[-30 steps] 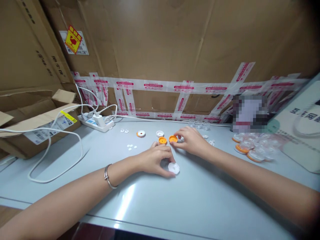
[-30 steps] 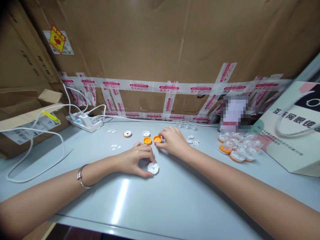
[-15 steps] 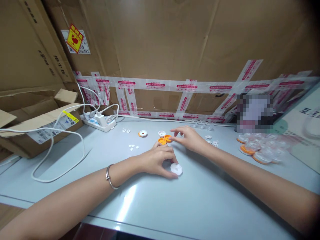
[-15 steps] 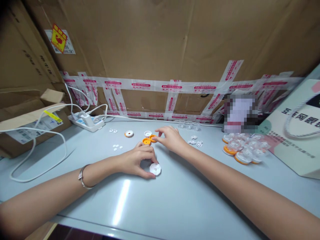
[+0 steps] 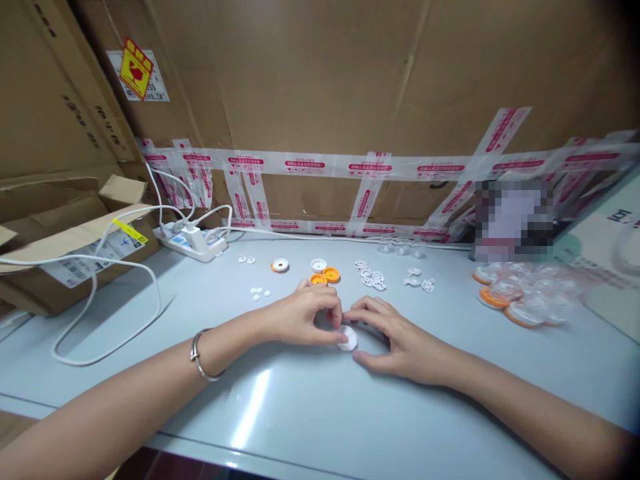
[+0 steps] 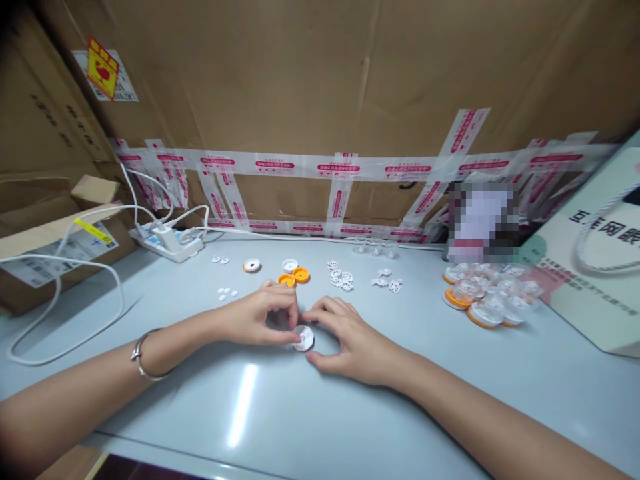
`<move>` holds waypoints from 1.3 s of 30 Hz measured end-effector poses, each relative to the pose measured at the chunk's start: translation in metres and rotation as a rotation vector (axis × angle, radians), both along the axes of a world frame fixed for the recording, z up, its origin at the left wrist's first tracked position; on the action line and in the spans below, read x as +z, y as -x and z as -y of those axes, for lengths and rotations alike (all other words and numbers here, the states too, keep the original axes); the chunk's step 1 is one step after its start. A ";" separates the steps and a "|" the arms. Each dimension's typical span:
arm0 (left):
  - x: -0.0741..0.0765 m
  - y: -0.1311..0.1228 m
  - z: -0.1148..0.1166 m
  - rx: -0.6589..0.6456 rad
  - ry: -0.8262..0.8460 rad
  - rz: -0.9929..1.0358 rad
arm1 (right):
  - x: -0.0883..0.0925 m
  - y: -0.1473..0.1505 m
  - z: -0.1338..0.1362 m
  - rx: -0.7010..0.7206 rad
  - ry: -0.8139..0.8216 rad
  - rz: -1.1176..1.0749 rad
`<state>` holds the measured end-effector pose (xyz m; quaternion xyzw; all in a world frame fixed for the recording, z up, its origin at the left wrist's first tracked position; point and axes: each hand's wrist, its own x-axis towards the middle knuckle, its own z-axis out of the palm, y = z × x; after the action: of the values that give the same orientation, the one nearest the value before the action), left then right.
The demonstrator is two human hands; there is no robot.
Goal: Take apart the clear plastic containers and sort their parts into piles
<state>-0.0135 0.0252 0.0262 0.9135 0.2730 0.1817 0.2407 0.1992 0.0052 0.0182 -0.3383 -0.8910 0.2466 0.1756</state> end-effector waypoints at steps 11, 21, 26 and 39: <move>0.007 -0.007 0.007 0.132 0.133 -0.108 | -0.010 0.009 0.004 -0.167 0.026 -0.045; 0.007 -0.014 0.022 0.309 0.041 -0.185 | -0.013 0.009 0.003 -0.185 0.058 -0.065; 0.007 -0.018 0.026 0.366 0.055 -0.203 | -0.014 0.009 0.004 -0.166 0.038 -0.060; -0.002 -0.021 0.023 0.370 0.039 -0.136 | -0.013 0.009 0.005 -0.178 0.012 -0.077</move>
<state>0.0071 0.0017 0.0237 0.8530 0.4554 0.1554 0.2020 0.1899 0.0006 0.0051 -0.4076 -0.8484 0.2483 0.2289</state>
